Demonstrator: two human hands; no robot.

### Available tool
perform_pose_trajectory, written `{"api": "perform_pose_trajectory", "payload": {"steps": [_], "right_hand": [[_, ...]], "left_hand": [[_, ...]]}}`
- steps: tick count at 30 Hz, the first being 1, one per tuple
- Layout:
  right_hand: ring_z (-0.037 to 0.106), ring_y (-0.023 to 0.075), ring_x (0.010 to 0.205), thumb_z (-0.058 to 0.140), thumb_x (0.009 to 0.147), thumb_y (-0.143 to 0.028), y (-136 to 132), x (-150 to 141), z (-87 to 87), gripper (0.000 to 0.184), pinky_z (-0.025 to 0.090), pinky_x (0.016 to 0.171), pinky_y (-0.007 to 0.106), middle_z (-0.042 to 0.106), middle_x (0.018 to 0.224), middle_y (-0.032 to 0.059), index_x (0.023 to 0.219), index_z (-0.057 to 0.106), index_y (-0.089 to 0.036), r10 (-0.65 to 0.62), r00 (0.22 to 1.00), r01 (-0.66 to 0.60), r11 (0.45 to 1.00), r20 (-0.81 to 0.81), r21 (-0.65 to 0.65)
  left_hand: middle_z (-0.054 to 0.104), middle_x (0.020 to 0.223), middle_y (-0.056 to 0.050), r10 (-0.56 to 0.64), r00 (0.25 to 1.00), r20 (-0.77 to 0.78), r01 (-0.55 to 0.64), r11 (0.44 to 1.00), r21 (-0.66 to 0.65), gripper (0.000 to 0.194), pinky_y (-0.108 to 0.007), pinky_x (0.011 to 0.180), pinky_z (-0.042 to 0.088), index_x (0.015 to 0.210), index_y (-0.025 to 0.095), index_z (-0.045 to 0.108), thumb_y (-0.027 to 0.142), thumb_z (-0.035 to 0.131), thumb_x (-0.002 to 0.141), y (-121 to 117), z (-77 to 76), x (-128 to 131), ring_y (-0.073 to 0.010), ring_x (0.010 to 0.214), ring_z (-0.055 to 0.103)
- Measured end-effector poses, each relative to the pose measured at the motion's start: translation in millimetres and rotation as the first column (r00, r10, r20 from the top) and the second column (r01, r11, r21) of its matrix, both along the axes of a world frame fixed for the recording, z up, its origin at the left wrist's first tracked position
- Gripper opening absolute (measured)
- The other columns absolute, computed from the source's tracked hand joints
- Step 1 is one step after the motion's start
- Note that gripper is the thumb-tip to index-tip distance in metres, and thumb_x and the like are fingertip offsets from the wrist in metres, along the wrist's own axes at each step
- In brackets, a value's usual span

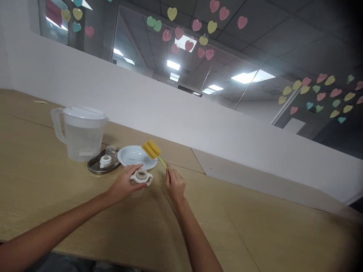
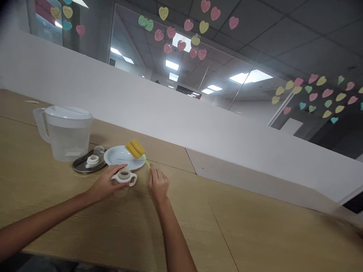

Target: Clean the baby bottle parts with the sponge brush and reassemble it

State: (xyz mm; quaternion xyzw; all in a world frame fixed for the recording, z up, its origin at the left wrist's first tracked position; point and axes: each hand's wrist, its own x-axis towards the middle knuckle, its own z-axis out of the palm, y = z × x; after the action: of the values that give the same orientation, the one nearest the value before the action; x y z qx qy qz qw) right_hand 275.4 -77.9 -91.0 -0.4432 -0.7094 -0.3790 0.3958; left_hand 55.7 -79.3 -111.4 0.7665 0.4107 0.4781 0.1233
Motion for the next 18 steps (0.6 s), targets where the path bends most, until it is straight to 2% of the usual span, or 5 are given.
{"api": "perform_pose_trajectory", "payload": {"steps": [6, 9, 13, 16, 18], "right_hand": [[0.057, 0.0092, 0.062, 0.045, 0.089, -0.020, -3.7, -2.6, 2.2, 0.022, 0.038, 0.056, 0.019, 0.063, 0.070, 0.0032, 0.098, 0.064, -0.015, 0.107, 0.991, -0.108, 0.994, -0.082, -0.007], [0.057, 0.0090, 0.062, 0.044, 0.088, -0.020, -4.6, -2.0, 2.2, 0.022, 0.039, 0.057, 0.019, 0.062, 0.071, 0.0038, 0.096, 0.063, -0.014, 0.150, 0.982, -0.153, 0.988, -0.113, -0.015], [0.053, 0.0086, 0.058, 0.043, 0.088, -0.018, -7.8, -1.4, 1.7, 0.023, 0.039, 0.056, 0.020, 0.060, 0.066, 0.0034, 0.099, 0.062, -0.012, 0.250, 0.963, -0.252, 0.968, -0.101, -0.011], [0.050, 0.0081, 0.054, 0.042, 0.088, -0.018, -11.6, -2.7, 0.9, 0.025, 0.036, 0.052, 0.021, 0.056, 0.061, 0.0020, 0.101, 0.062, -0.012, 0.302, 0.953, -0.303, 0.952, -0.027, -0.032], [0.048, 0.0078, 0.052, 0.042, 0.088, -0.018, -13.2, -4.0, 0.5, 0.026, 0.034, 0.051, 0.021, 0.053, 0.058, 0.0009, 0.101, 0.063, -0.011, 0.315, 0.949, -0.314, 0.948, 0.020, -0.044]], "left_hand": [[0.064, 0.105, -0.005, -0.129, 0.962, 0.241, 0.181, 0.961, -0.207, 0.054, -0.033, 0.081, 0.050, 0.109, 0.019, 0.053, 0.051, 0.065, 0.067, -6.3, -1.3, 3.2, -0.0198, 0.094, 0.060], [0.067, 0.102, -0.005, -0.143, 0.946, 0.291, 0.210, 0.955, -0.211, 0.062, -0.031, 0.078, 0.053, 0.113, 0.019, 0.050, 0.050, 0.068, 0.064, -9.3, -4.6, 4.0, -0.0194, 0.090, 0.063], [0.067, 0.105, -0.006, -0.056, 0.982, 0.181, 0.024, 0.984, 0.177, 0.057, -0.030, 0.085, 0.051, 0.109, 0.019, 0.055, 0.046, 0.071, 0.063, -8.3, -3.7, -10.1, -0.0205, 0.094, 0.063], [0.068, 0.101, -0.007, 0.081, 0.990, 0.112, -0.128, 0.845, 0.519, 0.050, -0.032, 0.088, 0.050, 0.104, 0.018, 0.058, 0.043, 0.073, 0.063, -0.5, 1.3, -27.6, -0.0212, 0.091, 0.064], [0.067, 0.103, -0.008, 0.175, 0.978, 0.111, -0.207, 0.785, 0.584, 0.049, -0.033, 0.089, 0.050, 0.107, 0.019, 0.057, 0.042, 0.071, 0.066, 6.6, 4.8, -38.2, -0.0216, 0.093, 0.063]]}}
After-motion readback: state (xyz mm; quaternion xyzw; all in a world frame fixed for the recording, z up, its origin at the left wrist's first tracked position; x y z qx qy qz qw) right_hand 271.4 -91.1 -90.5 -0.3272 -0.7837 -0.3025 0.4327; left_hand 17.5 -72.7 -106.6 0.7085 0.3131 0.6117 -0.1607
